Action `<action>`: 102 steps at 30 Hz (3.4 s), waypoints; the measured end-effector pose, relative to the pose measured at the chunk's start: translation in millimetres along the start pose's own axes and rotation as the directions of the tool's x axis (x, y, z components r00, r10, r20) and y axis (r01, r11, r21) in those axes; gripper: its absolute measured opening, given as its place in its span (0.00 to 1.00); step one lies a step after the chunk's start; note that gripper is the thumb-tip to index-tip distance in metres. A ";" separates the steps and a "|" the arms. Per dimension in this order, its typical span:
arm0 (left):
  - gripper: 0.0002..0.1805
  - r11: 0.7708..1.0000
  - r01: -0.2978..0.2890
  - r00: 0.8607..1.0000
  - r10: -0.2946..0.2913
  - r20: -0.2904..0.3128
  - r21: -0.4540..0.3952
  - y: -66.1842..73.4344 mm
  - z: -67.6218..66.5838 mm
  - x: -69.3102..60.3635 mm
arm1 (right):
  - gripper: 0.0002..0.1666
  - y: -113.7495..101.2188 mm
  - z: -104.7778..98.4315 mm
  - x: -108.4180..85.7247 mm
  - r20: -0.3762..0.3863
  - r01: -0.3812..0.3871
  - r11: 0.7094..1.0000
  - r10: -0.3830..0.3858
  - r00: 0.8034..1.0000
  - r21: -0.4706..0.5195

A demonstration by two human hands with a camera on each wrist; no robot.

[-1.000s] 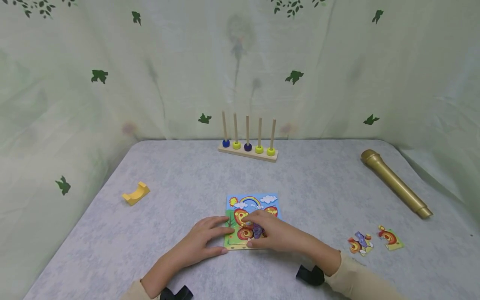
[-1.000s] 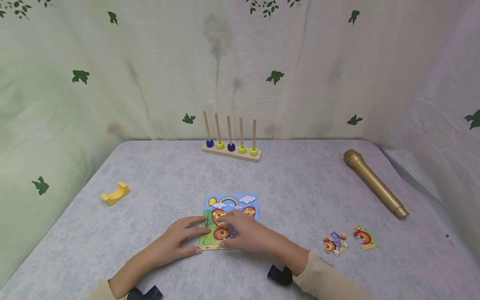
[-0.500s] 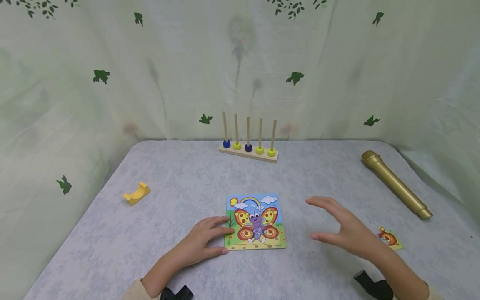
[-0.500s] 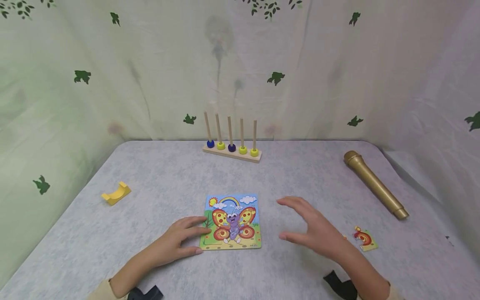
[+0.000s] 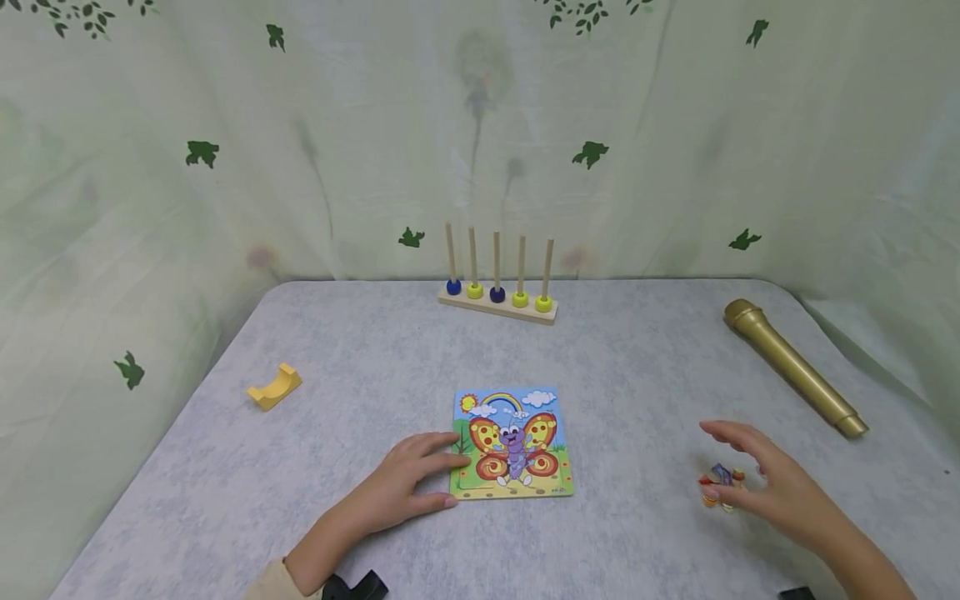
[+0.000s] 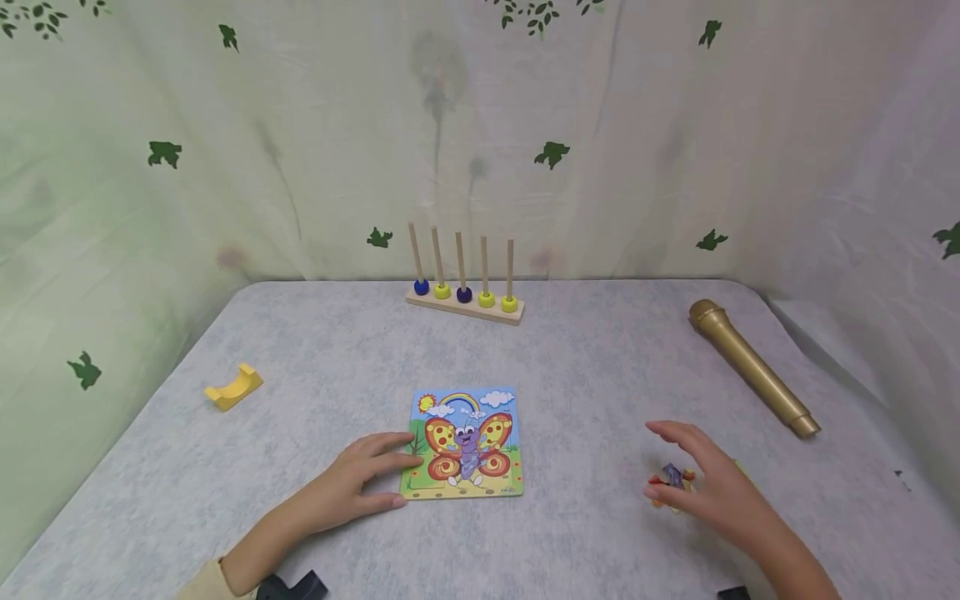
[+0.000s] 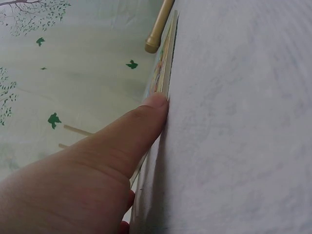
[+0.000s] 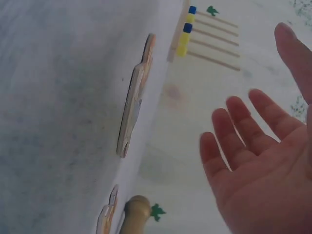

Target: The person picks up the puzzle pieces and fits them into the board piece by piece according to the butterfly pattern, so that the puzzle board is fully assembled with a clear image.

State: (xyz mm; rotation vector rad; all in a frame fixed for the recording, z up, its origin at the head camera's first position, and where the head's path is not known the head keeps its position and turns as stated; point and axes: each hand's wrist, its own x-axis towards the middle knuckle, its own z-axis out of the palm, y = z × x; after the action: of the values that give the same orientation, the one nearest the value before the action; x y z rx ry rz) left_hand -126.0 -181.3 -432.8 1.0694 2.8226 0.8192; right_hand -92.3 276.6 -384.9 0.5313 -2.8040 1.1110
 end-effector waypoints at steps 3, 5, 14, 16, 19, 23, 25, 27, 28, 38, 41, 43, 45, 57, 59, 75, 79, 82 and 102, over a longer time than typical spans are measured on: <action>0.25 1.000 0.016 1.000 -0.015 0.012 -0.007 0.6 -0.3 0.1 | 0.41 11.5 0.5 -3.3 0.047 -0.016 0.999 0.017 0.999 -0.034; 0.25 1.000 0.021 1.000 -0.021 0.017 -0.008 1.0 -0.5 0.3 | 0.40 18.5 0.2 -4.5 0.078 -0.019 0.998 0.024 0.997 -0.059; 0.25 1.000 0.020 1.000 -0.020 0.024 -0.007 1.9 -0.7 1.3 | 0.36 48.7 -2.1 -9.5 0.184 0.045 0.999 -0.041 0.982 -0.018; 0.25 1.000 0.019 1.000 -0.019 0.023 -0.006 2.0 -0.7 1.2 | 0.35 52.9 -2.7 -10.4 0.194 0.060 0.998 -0.061 0.979 0.015; 0.25 1.000 0.020 1.000 -0.020 0.024 -0.008 2.2 -0.8 1.2 | 0.34 55.3 -2.3 -11.0 0.196 0.051 0.998 -0.057 0.979 0.037; 0.25 1.000 0.025 0.999 -0.024 0.026 -0.011 1.9 -0.8 0.8 | 0.32 51.8 2.4 -8.7 0.161 0.033 0.999 -0.030 0.986 -0.016; 0.25 1.000 0.027 0.999 -0.027 0.026 -0.012 1.7 -0.9 0.5 | 0.30 49.3 5.2 -7.1 0.141 0.022 0.999 -0.015 0.990 -0.048; 0.26 1.000 0.028 0.999 -0.028 0.025 -0.009 1.3 -1.0 0.2 | 0.28 47.5 6.7 -5.9 0.135 0.017 0.998 -0.008 0.991 -0.063; 0.26 1.000 0.029 0.999 -0.029 0.026 -0.008 1.0 -0.9 0.2 | 0.27 46.8 7.0 -5.8 0.137 0.014 0.998 -0.006 0.991 -0.060; 0.25 0.999 0.034 0.999 -0.033 0.027 -0.011 0.8 -1.0 0.0 | 0.23 53.6 6.9 -8.0 0.193 0.163 0.984 -0.174 0.966 0.073; 0.25 1.000 0.028 0.999 -0.028 0.023 -0.008 0.7 -0.8 -0.2 | 0.24 53.6 8.2 -8.1 0.204 0.199 0.976 -0.212 0.956 0.084; 0.25 1.000 0.023 1.000 -0.023 0.019 -0.005 0.7 -0.6 -0.2 | 0.24 51.6 9.4 -7.8 0.204 0.195 0.978 -0.205 0.957 0.070; 0.25 1.000 0.017 1.000 -0.017 0.013 -0.003 0.9 -0.4 -0.2 | 0.23 48.8 10.6 -7.5 0.201 0.183 0.982 -0.190 0.961 0.054; 0.25 1.000 0.015 1.000 -0.015 0.010 -0.009 2.5 -0.7 0.5 | 0.22 30.7 15.5 -2.3 0.220 0.106 0.994 -0.098 0.971 -0.023; 0.25 1.000 0.014 1.000 -0.014 0.012 -0.010 2.3 -0.7 1.0 | 0.23 24.1 14.5 0.1 0.233 0.060 0.998 -0.055 0.971 -0.013; 0.26 1.000 0.023 1.000 -0.022 0.019 -0.017 0.2 -1.1 0.4 | 0.24 -60.0 61.2 56.5 0.130 0.290 0.951 -0.303 0.944 0.110; 0.26 0.999 0.025 0.999 -0.024 0.022 -0.021 0.5 -1.4 0.5 | 0.24 -78.3 87.7 70.2 0.190 0.255 0.962 -0.270 0.944 0.099; 0.26 1.000 0.023 0.999 -0.023 0.022 -0.021 0.7 -1.4 1.1 | 0.24 -86.9 105.9 79.1 0.236 0.237 0.967 -0.252 0.939 0.091; 0.28 0.992 -0.060 0.998 0.057 0.026 0.108 19.1 6.0 3.2 | 0.21 -86.6 157.0 99.2 0.345 0.226 0.971 -0.240 0.907 0.081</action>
State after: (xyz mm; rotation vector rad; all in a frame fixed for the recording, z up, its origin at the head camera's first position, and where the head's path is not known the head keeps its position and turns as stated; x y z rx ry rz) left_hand -115.6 -164.5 -428.4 1.1725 2.8595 0.6587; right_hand -146.9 83.0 -424.2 1.1440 -2.9010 1.1167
